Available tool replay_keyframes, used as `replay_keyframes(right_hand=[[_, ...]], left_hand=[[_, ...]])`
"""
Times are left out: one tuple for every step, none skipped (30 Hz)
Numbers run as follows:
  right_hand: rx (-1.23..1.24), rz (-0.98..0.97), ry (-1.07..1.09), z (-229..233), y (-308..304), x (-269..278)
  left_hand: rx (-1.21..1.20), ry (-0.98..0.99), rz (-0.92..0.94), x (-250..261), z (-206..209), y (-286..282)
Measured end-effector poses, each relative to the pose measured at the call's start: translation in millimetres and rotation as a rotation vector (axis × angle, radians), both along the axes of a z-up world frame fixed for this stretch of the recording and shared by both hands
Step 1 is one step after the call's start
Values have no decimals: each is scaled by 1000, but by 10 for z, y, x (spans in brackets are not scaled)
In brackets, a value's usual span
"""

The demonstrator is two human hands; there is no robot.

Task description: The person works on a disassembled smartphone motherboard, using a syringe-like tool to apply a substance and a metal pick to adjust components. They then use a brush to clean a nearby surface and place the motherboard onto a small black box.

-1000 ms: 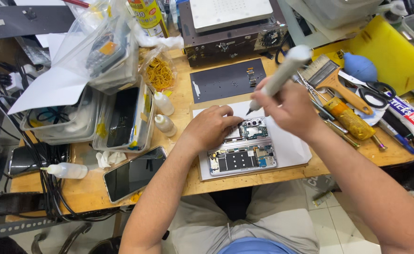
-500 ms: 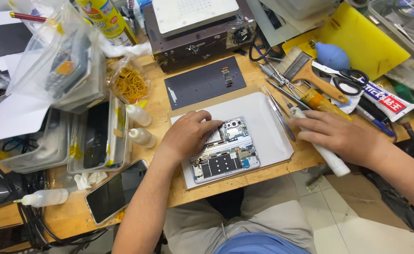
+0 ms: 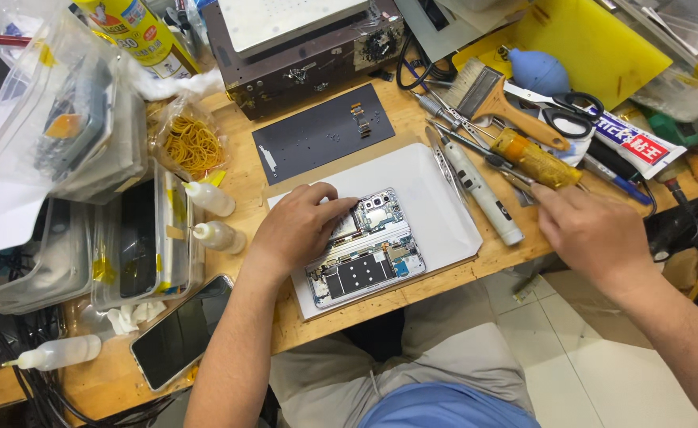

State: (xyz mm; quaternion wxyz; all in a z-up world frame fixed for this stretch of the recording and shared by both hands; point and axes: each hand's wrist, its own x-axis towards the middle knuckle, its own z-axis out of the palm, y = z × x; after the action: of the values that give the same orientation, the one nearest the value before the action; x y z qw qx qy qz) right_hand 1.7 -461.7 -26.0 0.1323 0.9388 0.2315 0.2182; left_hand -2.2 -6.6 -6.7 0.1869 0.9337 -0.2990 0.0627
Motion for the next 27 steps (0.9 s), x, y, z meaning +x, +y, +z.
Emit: replay_keyframes(right_hand=[[2,1,-1,63,60,5],[421,96,78,128,123,6],[835,194,156,211,168,22],[831,198,156,299,260,53],[909,312,123,381,345,62],[986,428,89,464,427,70],[987,425,84,447,467,94],[965,470,44,431,512,118],[940,525,8,422,567,169],[938,532,9,446,712,154],[1225,474,117,463,859,119],[1505,401,238,475,1008,83],[1506,405,247,462,1048,131],[1496,350,321,448,1087,179],[1485,290,387,438,1118,219],[1485,290,390,428,1113,222],[1437,222,440,431,1099,246],[1388,154,488,435,1085,270],[1383,154,489,431,1048,271],[1311,142,447,423,1011,273],[1240,132,410,407,981,271],[1235,133,415,405,961,272],[1204,136,375,395,956,273],[1172,138,334,384,950,274],[1174,145,345,392,1012,263],[1349,142,389,403,1074,251],[1522,141,433,429,1137,260]], left_hand=[[2,-1,1,7,-14,9],[-1,9,0,11,-27,21],[-10,18,1,17,-46,16],[-13,17,5,19,-52,25],[-16,9,-1,20,-57,28],[-18,1,-7,21,-60,28],[-16,-2,-11,25,-65,22],[-25,1,-14,28,-68,23],[-36,3,-6,17,-77,31],[-37,0,0,40,-68,30],[-32,2,-4,34,-73,29],[-26,4,-9,30,-82,32],[-26,7,-1,25,-87,36],[-31,5,-1,22,-92,37],[-37,1,-9,36,-95,32],[-37,3,-7,20,-99,39],[-45,5,-4,24,-99,37],[-52,6,-1,30,-99,34],[-57,6,1,35,-92,30],[-54,5,-3,40,-87,27],[-51,6,-3,31,-88,31],[-55,9,1,41,-91,19],[-37,29,7,38,-90,23],[-19,49,13,35,-89,26],[-17,55,23,32,-104,27],[-20,44,10,30,-117,28],[-24,27,-1,44,-123,29]])
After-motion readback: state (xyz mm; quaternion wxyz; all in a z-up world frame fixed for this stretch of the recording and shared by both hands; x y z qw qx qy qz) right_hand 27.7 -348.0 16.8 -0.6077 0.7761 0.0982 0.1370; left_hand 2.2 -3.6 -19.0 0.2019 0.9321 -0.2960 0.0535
